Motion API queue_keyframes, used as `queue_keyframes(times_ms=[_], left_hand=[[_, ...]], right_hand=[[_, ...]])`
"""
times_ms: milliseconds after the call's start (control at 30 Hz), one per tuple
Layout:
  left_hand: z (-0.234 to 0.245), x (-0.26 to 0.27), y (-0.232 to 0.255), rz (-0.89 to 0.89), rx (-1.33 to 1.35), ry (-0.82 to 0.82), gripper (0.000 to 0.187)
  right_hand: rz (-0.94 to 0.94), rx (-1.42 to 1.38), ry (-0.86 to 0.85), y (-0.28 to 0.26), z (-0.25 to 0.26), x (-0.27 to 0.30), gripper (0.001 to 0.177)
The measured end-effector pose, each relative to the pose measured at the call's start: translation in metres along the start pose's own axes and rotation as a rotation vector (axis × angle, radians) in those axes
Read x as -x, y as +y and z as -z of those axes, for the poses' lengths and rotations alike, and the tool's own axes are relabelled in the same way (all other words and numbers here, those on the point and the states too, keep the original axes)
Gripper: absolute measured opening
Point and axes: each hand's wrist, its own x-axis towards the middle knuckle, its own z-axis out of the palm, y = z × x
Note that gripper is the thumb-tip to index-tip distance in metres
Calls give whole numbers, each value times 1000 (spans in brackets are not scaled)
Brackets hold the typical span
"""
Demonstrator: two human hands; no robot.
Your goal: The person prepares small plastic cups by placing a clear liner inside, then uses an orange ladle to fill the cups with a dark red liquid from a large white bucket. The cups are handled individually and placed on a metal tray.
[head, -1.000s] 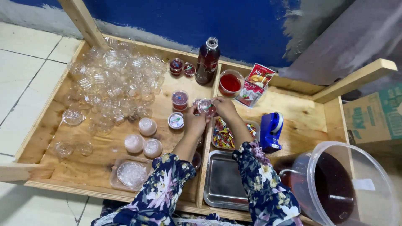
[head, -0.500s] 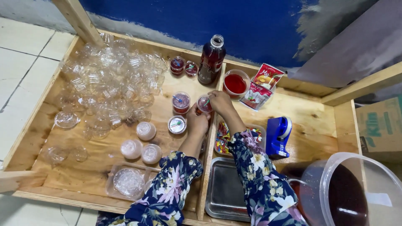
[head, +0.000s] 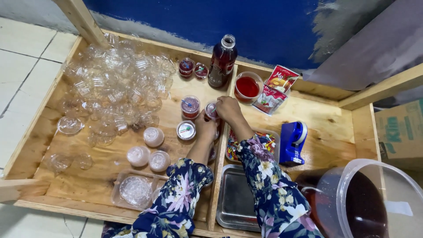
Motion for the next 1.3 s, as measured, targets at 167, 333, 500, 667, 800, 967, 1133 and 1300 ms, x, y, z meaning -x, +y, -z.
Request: queue_keyframes(times_ms=[167, 333, 500, 667, 800, 967, 1133, 1300], left_hand=[[9, 19, 15, 17, -64, -42, 76], [22, 40, 15, -28, -202, -39, 47], [54, 107, 53, 106, 248, -137, 65], [109, 128, 67, 73, 264, -88, 57], [158, 139, 80, 6, 285, -5, 51], [191, 88, 11, -10, 272, 159, 42], [205, 89, -7, 73, 100, 321, 43], [208, 70, -34, 153, 73, 269, 58]], right_hand=[[8, -19, 36, 9, -8, -5, 45], [65, -75, 123, -20, 25, 34, 45], [148, -204, 339, -46, 57, 96, 39], [110, -282, 312, -75, 61, 153, 39], [123, -337, 226, -120, 48, 201, 38], [93, -303, 80, -112, -35, 194, 41], [72, -237, -24, -87, -137, 166, 41], [-10, -186, -126, -52, -193, 146, 60]])
